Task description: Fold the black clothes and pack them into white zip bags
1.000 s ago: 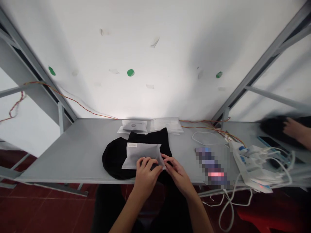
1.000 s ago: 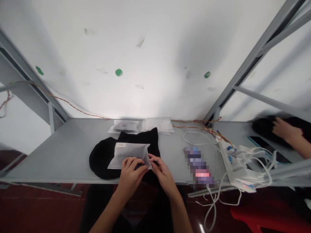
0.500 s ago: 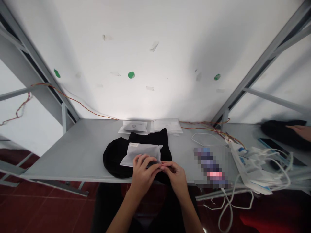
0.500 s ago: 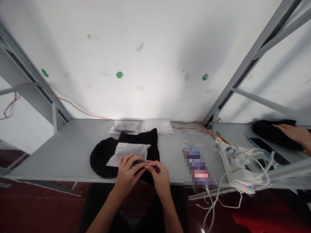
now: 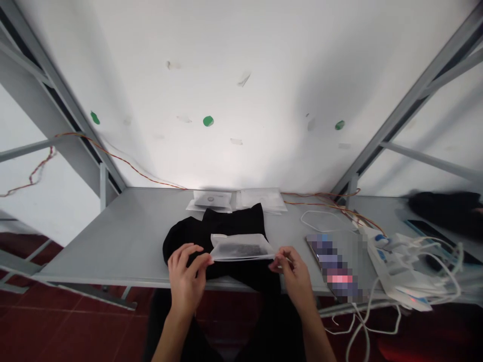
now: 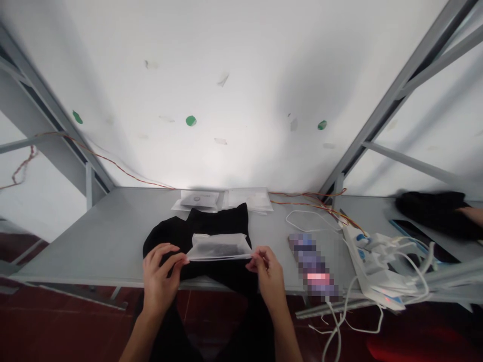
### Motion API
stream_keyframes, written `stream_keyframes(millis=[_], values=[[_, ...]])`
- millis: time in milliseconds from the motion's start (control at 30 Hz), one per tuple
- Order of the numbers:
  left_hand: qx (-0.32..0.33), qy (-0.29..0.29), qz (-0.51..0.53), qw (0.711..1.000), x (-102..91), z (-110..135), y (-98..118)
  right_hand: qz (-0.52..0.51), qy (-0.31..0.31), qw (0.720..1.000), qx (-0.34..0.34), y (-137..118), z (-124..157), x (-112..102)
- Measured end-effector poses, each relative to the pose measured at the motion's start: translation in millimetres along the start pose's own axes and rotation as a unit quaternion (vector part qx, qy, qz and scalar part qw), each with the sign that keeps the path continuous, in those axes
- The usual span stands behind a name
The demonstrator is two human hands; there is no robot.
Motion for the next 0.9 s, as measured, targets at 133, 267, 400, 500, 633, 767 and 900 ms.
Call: stream_keyframes(millis=[133, 267, 400, 500, 633, 767, 900], values=[[0.024, -0.12, 0.077, 0.99, 10.0, 18.6, -1.1, -0.11, 0.023, 0.985, 0.13, 13.2, 10.5, 13.9], [0.1, -0.18, 0.095, 0.974, 12.9, 24.2, 22.5, -0.123, 0.029, 0.985, 0.118, -4.4, 9.1, 36.4], [0.16, -0.117, 0.117, 0.973, 5.0, 19.2, 61.9, -0.152, -0.055, 0.985, 0.067, -31.5, -12.5, 60.5], [0.137, -0.146, 0.096, 0.975, 7.2, 15.3, 65.8, -0.128, -0.114, 0.983, 0.068, -28.0, -30.1, 68.4], [-0.069, -0.151, -0.017, 0.986, 11.6, 15.8, 23.0, 0.046, -0.149, 0.987, 0.037, -3.2, -33.6, 64.1], [-0.25, -0.157, -0.016, 0.955, 5.2, 18.5, -13.7, 0.084, -0.192, 0.977, 0.033, 6.1, -22.8, 61.7], [-0.342, -0.23, 0.064, 0.909, -0.1, 13.9, -20.0, -0.049, -0.181, 0.97, 0.153, 4.3, -20.2, 65.4]])
Point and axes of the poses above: each hand's wrist, its own z-axis away from the middle knuckle, its own x-axis out of the palm, y = z × x, the point moved 1 cm from there along -z, towards the middle knuckle, and after that the axes turned 10 degrees about -x, right-handed, at the moved point
